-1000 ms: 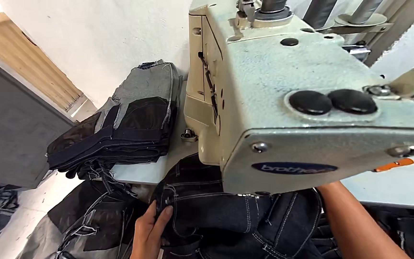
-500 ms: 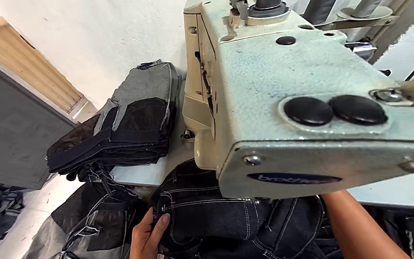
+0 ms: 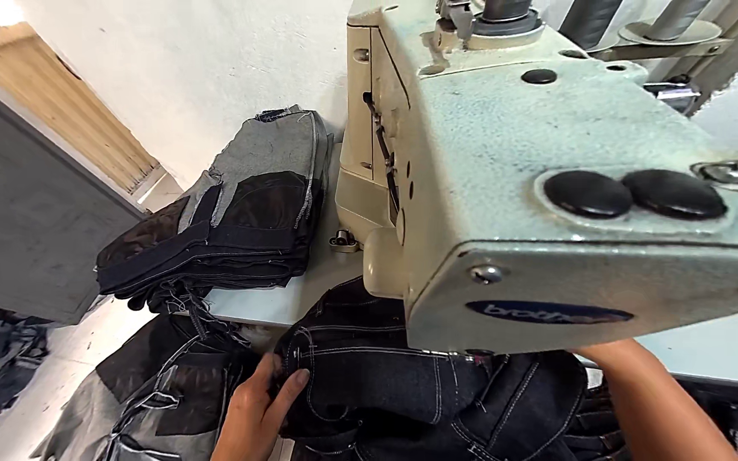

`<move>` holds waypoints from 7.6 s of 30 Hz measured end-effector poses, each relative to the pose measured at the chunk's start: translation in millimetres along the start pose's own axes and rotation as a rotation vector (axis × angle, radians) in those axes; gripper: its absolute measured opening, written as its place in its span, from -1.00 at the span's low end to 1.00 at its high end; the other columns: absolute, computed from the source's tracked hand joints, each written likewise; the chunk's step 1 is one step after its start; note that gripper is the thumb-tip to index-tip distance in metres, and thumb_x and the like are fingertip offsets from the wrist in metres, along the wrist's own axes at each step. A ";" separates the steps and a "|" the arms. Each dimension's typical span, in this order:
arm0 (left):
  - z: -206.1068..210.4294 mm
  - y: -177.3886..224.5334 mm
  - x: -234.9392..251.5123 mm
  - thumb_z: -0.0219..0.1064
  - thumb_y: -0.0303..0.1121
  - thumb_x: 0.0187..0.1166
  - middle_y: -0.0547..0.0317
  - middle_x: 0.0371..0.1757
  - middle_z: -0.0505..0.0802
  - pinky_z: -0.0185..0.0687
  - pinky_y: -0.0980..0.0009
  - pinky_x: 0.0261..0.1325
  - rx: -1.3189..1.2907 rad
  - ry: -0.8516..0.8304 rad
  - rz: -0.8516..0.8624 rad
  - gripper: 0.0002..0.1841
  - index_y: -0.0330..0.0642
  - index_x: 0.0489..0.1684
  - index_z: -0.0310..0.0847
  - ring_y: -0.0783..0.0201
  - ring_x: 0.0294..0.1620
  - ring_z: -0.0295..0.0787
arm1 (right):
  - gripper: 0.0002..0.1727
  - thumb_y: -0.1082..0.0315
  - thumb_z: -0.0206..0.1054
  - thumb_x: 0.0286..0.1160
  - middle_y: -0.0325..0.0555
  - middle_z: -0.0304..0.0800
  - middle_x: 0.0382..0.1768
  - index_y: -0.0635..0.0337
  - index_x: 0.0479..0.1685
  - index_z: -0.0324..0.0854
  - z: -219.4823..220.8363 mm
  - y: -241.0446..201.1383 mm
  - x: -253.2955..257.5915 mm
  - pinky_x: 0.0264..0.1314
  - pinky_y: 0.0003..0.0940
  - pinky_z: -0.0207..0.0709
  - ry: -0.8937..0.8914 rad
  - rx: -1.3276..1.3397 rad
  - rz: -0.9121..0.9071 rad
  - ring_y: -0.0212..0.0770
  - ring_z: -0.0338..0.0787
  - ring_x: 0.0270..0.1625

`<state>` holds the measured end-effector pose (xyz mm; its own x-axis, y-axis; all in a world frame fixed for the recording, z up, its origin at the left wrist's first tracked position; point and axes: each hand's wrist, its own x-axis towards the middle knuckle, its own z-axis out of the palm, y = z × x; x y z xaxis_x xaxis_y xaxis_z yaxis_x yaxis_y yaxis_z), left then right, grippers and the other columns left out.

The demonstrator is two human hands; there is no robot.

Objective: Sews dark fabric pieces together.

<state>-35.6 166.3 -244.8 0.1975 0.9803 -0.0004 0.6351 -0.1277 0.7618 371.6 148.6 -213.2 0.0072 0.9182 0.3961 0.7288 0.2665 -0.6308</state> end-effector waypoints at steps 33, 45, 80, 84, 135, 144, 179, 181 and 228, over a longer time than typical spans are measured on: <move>77.3 73.9 1.3 0.24 -0.11 0.68 0.18 -0.53 0.77 0.67 0.31 -0.32 -0.202 0.071 0.057 -0.60 -0.33 -0.24 0.77 0.39 -0.47 0.72 | -0.76 0.28 0.38 0.39 -0.19 0.75 -0.31 0.31 -0.17 0.64 27.4 3.6 -73.5 -0.09 -0.32 0.69 0.264 0.195 0.421 -0.44 0.74 -0.23; 3.9 47.1 0.4 0.15 0.25 0.65 -0.24 0.01 0.82 0.63 -0.21 0.22 0.145 -0.409 0.035 -0.27 -0.39 0.25 0.60 -0.14 0.11 0.80 | -0.15 -0.32 0.27 0.45 0.34 0.78 -0.02 0.45 0.19 0.61 -15.1 34.9 -84.1 -0.02 0.30 0.65 -0.087 -0.204 0.153 0.29 0.81 -0.02; 61.2 78.7 70.6 0.50 0.08 0.45 0.10 -0.32 0.83 0.62 0.24 -0.05 -0.090 -0.665 0.384 -0.51 -0.28 -0.32 0.79 0.32 -0.19 0.74 | -0.79 0.48 0.17 0.67 -0.02 0.84 -0.15 0.12 0.00 0.74 41.0 -56.5 -65.1 0.15 -0.47 0.64 0.208 -0.395 -0.515 -0.13 0.81 0.01; 59.5 82.6 74.1 0.50 0.13 0.44 0.04 -0.16 0.88 0.67 0.06 0.14 -0.041 -0.679 0.331 -0.49 -0.24 -0.17 0.82 0.20 0.00 0.80 | -0.79 0.29 0.23 0.71 -0.15 0.91 -0.21 0.15 -0.09 0.77 41.5 -70.1 -63.3 -0.09 -0.70 0.66 0.063 0.032 -0.192 -0.51 0.83 -0.19; 90.3 78.2 24.3 0.22 -0.07 0.75 0.37 0.24 0.89 0.50 0.51 0.37 0.242 0.050 1.015 -0.69 0.07 0.17 0.81 0.34 0.30 0.72 | -0.43 -0.19 0.09 0.74 -0.18 0.78 -0.43 0.09 -0.38 0.72 42.5 -4.1 -57.1 -0.11 -0.45 0.57 0.152 -0.032 -0.045 -0.37 0.77 -0.24; 92.4 81.2 15.3 0.23 -0.10 0.75 0.38 0.26 0.89 0.49 0.49 0.36 0.265 0.054 0.970 -0.71 0.09 0.19 0.82 0.31 0.28 0.72 | -0.45 -0.18 0.09 0.75 -0.17 0.78 -0.43 0.07 -0.35 0.70 41.4 0.9 -59.1 -0.05 -0.48 0.56 0.127 -0.029 -0.085 -0.39 0.77 -0.19; 95.3 77.9 8.8 0.35 -0.15 0.68 0.43 0.21 0.92 0.44 0.46 0.36 0.184 0.096 0.949 -0.78 0.12 0.06 0.90 0.37 0.30 0.71 | -0.40 -0.20 0.01 0.78 -0.15 0.75 -0.50 0.09 -0.39 0.68 39.2 -4.7 -68.3 -0.39 -0.36 0.61 0.128 -0.201 -0.091 -0.26 0.78 -0.38; 88.2 82.0 6.7 0.36 -0.12 0.67 0.36 0.23 0.91 0.44 0.44 0.41 0.154 0.016 0.926 -0.75 0.08 0.09 0.90 0.33 0.35 0.71 | -0.39 -0.20 0.01 0.77 -0.14 0.77 -0.48 0.09 -0.37 0.71 38.5 -4.0 -69.2 -0.38 -0.33 0.63 0.117 -0.195 -0.078 -0.24 0.80 -0.37; 68.9 86.4 83.7 0.33 -0.43 0.38 -0.25 -0.26 0.90 0.77 -0.04 -0.03 0.223 -0.108 0.750 -0.79 -0.47 -0.30 0.78 -0.14 -0.13 0.92 | -0.73 0.42 0.43 0.54 0.33 0.79 -0.32 0.62 -0.20 0.72 -29.4 -88.8 25.2 0.04 -0.30 0.48 -0.276 -0.066 0.441 -0.02 0.71 -0.19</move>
<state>87.3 227.0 -223.7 0.6964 0.6021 0.3906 0.4364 -0.7873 0.4356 327.1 139.5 -127.6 0.1485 0.9844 -0.0939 0.7390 -0.1736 -0.6509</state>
